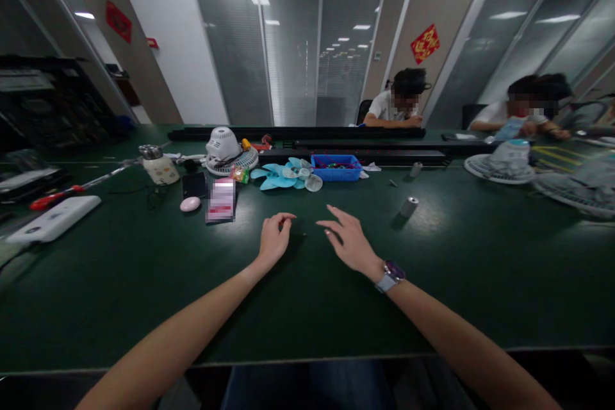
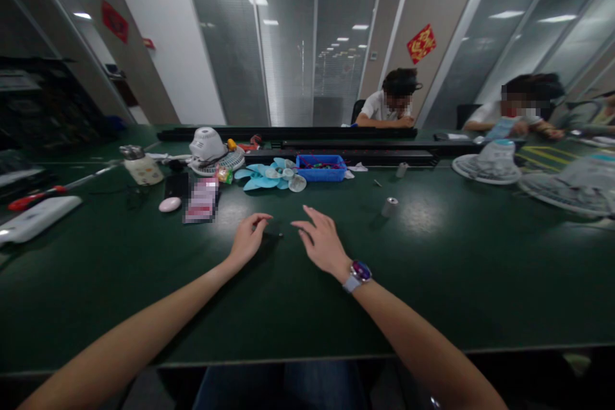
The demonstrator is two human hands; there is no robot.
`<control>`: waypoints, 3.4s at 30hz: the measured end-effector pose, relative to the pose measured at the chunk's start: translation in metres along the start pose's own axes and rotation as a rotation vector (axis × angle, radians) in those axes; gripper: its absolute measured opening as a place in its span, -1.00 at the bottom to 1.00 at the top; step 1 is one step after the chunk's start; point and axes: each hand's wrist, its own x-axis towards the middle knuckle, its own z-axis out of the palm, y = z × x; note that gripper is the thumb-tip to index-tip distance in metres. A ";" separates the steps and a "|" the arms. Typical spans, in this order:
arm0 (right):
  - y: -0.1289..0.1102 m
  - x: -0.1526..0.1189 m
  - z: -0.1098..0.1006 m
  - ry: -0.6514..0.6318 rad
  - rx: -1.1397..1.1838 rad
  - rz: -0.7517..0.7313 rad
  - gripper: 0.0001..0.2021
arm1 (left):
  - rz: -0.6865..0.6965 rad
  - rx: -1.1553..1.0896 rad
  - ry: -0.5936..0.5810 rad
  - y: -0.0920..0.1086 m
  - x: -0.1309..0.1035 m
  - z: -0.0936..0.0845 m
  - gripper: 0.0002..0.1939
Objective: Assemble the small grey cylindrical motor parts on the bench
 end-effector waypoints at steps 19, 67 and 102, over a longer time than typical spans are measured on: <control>-0.011 0.006 0.025 -0.249 0.090 -0.034 -0.61 | 0.059 0.010 0.006 -0.001 -0.001 0.003 -0.74; 0.152 -0.016 -0.016 0.222 -0.293 0.483 -0.44 | 0.003 -0.020 -0.019 0.003 -0.003 -0.001 -0.74; 0.134 -0.019 -0.047 0.033 -0.561 0.711 -0.69 | 0.008 -0.035 -0.024 0.001 -0.002 0.000 -0.73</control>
